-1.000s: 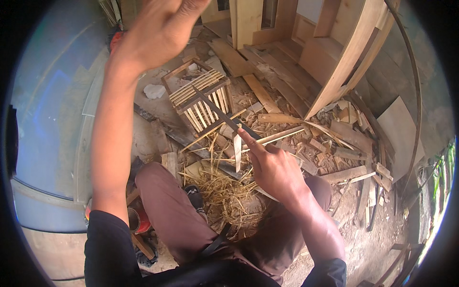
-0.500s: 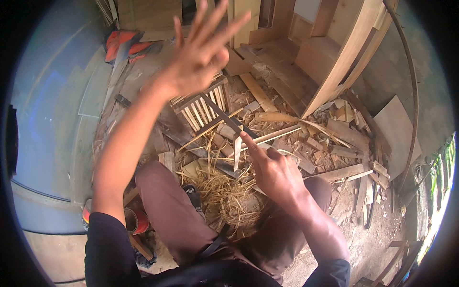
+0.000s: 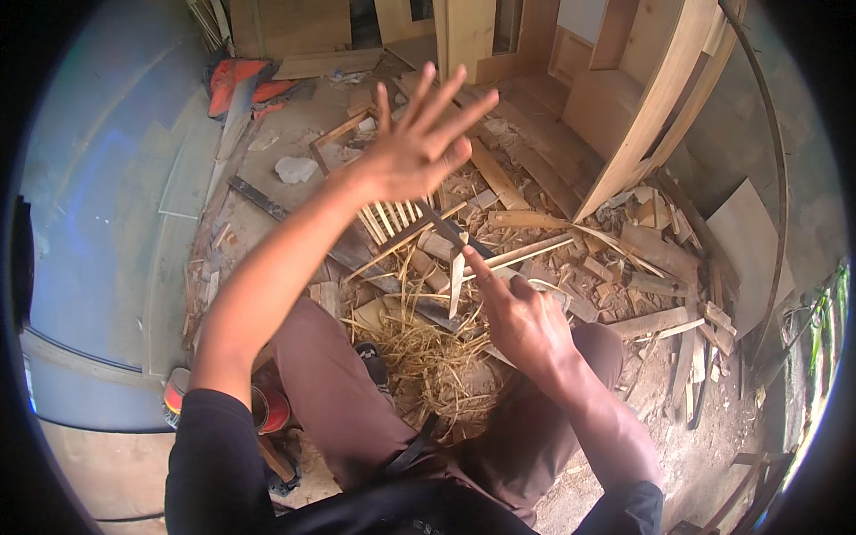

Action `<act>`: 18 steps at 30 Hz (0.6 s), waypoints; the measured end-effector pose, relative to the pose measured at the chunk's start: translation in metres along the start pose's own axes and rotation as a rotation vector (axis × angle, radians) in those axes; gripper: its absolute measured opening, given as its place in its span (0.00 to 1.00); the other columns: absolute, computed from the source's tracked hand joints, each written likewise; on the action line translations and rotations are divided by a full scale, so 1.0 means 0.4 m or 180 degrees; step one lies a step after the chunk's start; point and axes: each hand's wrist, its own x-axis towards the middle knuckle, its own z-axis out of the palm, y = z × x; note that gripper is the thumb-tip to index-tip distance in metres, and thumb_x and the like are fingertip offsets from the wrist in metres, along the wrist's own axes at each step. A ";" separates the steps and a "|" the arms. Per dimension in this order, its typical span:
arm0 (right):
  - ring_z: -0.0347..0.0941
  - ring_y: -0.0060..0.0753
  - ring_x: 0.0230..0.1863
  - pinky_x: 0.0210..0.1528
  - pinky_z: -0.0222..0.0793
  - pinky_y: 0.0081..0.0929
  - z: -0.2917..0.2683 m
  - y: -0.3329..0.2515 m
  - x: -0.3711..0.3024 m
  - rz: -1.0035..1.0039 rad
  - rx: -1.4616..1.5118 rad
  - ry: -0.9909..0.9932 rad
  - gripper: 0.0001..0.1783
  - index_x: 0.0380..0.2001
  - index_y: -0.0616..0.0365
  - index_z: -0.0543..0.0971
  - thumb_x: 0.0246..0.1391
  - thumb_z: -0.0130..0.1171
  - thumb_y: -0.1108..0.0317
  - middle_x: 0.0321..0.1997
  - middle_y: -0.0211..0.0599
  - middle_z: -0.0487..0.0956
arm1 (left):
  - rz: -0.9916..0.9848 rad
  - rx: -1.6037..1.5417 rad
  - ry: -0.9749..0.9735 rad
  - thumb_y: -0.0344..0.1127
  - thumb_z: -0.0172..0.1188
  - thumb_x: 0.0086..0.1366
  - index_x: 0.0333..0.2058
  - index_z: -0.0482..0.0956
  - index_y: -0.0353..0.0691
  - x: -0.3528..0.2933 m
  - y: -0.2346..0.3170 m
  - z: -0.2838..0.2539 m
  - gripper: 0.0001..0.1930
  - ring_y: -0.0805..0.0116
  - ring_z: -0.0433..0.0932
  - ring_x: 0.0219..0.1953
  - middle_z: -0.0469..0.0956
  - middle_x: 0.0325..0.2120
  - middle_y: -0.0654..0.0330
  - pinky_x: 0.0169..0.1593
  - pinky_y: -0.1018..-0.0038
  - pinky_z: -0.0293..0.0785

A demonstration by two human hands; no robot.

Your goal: The person sits on the floor and uses a knife to shave thin strips from a bamboo stick. They repeatedly scrape the bamboo to produce fine shavings, occasionally pausing to inspect the stick.

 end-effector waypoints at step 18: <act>0.79 0.60 0.23 0.27 0.78 0.53 0.007 -0.022 0.031 0.0064 -0.0081 -0.0223 0.40 0.76 0.45 0.54 0.64 0.54 0.69 0.30 0.56 0.79 | -0.0330 0.0189 0.0140 0.78 0.18 0.67 0.74 0.43 0.79 -0.032 -0.019 0.094 0.39 0.51 0.22 0.78 0.27 0.78 0.66 0.67 0.25 0.14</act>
